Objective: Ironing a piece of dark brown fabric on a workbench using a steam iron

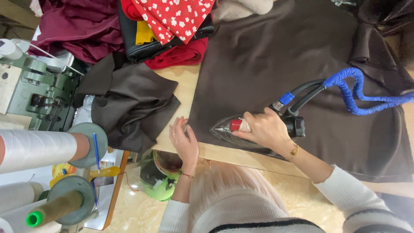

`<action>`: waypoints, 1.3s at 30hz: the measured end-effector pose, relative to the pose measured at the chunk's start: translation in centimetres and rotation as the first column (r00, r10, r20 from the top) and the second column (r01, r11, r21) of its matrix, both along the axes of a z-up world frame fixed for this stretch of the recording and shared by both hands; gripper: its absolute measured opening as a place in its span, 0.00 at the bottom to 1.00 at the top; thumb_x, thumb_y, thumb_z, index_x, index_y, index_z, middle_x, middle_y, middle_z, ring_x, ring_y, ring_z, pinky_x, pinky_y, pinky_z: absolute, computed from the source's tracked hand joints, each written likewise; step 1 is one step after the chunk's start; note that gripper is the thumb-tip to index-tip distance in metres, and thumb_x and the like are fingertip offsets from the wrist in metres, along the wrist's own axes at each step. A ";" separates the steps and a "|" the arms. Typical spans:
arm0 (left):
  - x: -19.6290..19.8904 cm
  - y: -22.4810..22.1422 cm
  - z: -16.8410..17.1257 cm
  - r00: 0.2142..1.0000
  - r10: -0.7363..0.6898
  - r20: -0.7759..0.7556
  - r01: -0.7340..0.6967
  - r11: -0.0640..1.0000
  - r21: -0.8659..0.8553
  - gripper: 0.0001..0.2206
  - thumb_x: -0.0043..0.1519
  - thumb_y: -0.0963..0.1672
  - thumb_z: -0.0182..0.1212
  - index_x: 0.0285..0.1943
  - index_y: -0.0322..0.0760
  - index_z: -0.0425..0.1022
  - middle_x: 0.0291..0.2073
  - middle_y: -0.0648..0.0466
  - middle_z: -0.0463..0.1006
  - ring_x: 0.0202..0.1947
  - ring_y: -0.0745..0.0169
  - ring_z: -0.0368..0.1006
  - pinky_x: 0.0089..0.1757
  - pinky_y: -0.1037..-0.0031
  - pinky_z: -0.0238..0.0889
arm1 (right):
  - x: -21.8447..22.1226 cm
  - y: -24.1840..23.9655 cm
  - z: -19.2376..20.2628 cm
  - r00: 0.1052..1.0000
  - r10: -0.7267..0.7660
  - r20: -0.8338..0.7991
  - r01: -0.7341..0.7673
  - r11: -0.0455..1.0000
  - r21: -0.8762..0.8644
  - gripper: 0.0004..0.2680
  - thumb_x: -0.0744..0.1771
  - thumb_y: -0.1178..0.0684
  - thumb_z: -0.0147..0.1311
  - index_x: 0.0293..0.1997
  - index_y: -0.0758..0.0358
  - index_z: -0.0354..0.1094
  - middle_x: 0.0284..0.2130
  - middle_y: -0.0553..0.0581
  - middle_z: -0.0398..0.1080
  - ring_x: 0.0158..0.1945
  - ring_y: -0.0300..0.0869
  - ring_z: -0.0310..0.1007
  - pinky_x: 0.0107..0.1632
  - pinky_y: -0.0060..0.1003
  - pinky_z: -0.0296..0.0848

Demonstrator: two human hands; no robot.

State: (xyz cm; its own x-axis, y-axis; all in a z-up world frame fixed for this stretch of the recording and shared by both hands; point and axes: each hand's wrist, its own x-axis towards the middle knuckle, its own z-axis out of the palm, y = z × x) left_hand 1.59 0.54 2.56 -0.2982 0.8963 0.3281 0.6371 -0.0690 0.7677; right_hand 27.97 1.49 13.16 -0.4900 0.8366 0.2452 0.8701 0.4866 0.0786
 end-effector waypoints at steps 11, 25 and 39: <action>-2.1 -0.1 -1.9 0.883 0.056 0.466 -0.082 0.996 0.035 0.12 0.68 0.38 0.52 0.59 0.36 0.71 0.47 0.48 0.81 0.59 0.48 0.73 0.64 0.54 0.57 | 0.5 -0.1 -0.2 0.999 0.033 -0.017 -0.032 0.998 0.045 0.21 0.62 0.22 0.53 0.34 0.50 0.65 0.17 0.50 0.73 0.24 0.40 0.78 0.38 0.35 0.65; -6.3 0.7 -1.3 0.986 -0.001 -0.169 0.037 0.977 0.209 0.04 0.65 0.40 0.60 0.42 0.44 0.78 0.34 0.58 0.78 0.43 0.57 0.78 0.46 0.69 0.71 | 0.0 -0.3 1.2 0.997 -0.072 0.031 0.073 0.997 -0.038 0.23 0.62 0.22 0.50 0.54 0.42 0.67 0.16 0.50 0.75 0.25 0.40 0.80 0.39 0.33 0.66; -6.2 0.9 -2.7 0.980 0.016 -0.197 0.032 0.970 0.242 0.03 0.64 0.39 0.61 0.41 0.41 0.79 0.34 0.53 0.79 0.42 0.51 0.78 0.47 0.65 0.71 | -1.3 9.9 -0.5 0.990 -0.116 0.082 0.108 0.989 0.102 0.23 0.67 0.20 0.44 0.32 0.50 0.64 0.15 0.56 0.73 0.26 0.47 0.81 0.47 0.38 0.72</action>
